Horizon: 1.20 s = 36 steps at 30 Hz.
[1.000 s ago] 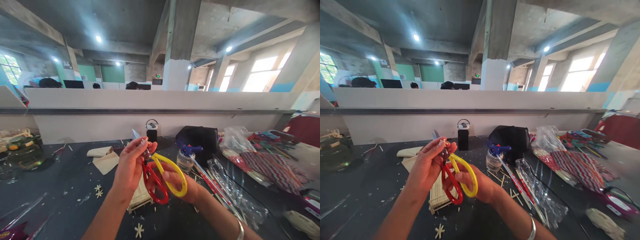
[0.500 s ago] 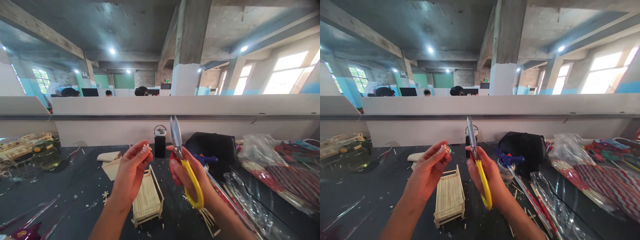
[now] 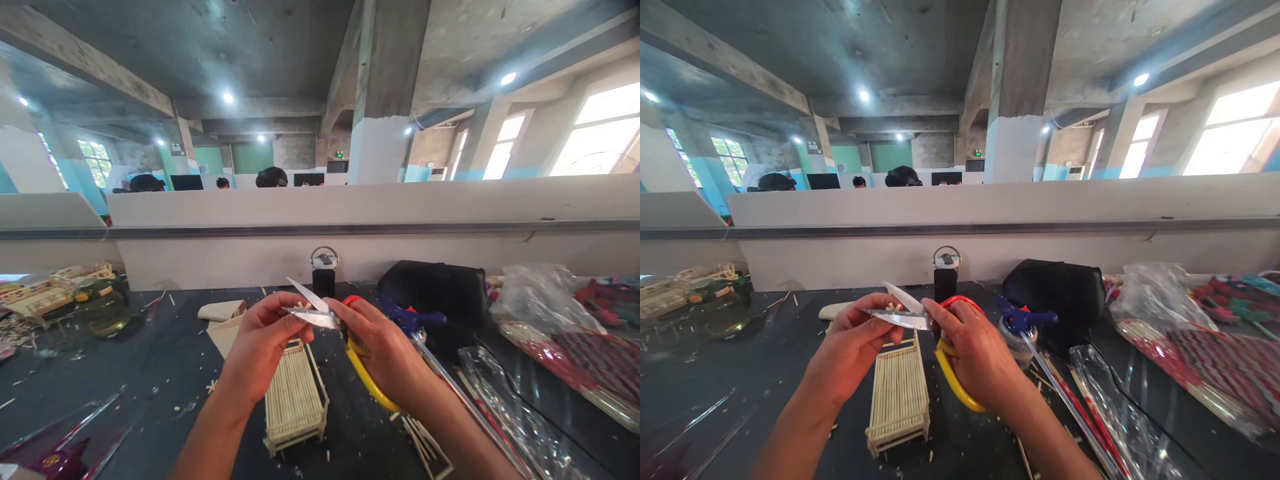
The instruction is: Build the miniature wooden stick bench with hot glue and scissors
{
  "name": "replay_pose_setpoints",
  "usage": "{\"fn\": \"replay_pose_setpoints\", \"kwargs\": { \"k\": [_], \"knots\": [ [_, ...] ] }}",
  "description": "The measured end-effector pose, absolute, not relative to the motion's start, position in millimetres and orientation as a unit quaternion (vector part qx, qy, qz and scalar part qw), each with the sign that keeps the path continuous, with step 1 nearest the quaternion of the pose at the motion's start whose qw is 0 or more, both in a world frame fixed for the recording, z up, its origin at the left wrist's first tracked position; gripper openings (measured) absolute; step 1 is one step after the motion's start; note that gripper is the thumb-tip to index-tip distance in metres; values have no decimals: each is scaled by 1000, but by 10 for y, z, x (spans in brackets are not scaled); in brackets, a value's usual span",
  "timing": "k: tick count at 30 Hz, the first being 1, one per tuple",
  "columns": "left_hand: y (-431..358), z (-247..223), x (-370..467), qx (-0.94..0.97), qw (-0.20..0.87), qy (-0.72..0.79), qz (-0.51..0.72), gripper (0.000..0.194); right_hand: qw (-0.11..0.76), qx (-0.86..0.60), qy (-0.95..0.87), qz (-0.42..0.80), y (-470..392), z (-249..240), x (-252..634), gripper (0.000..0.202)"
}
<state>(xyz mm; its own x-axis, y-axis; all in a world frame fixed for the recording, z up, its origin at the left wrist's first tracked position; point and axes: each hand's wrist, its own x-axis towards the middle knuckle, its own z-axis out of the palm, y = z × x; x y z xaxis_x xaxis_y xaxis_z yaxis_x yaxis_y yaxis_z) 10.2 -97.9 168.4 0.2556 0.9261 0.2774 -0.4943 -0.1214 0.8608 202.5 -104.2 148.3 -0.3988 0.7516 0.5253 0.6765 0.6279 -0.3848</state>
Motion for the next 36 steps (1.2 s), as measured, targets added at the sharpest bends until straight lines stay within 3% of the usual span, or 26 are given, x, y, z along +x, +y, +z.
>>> {"fn": "replay_pose_setpoints", "kwargs": {
  "k": [5, 20, 36],
  "knots": [
    [-939, 1670, 71, 479, 646, 217, 553, 17, 340, -409, -847, 7, -1010, 1455, 2054, 65],
    [-864, 1572, 4, 490, 679, 184, 515, 10, 334, -398, -854, 13, -1042, 1411, 1995, 60],
    [-878, 1597, 18, 492, 695, 170, 496, 4, 342, -393, -848, 95, -1103, 1445, 1899, 54]
  ]
}}
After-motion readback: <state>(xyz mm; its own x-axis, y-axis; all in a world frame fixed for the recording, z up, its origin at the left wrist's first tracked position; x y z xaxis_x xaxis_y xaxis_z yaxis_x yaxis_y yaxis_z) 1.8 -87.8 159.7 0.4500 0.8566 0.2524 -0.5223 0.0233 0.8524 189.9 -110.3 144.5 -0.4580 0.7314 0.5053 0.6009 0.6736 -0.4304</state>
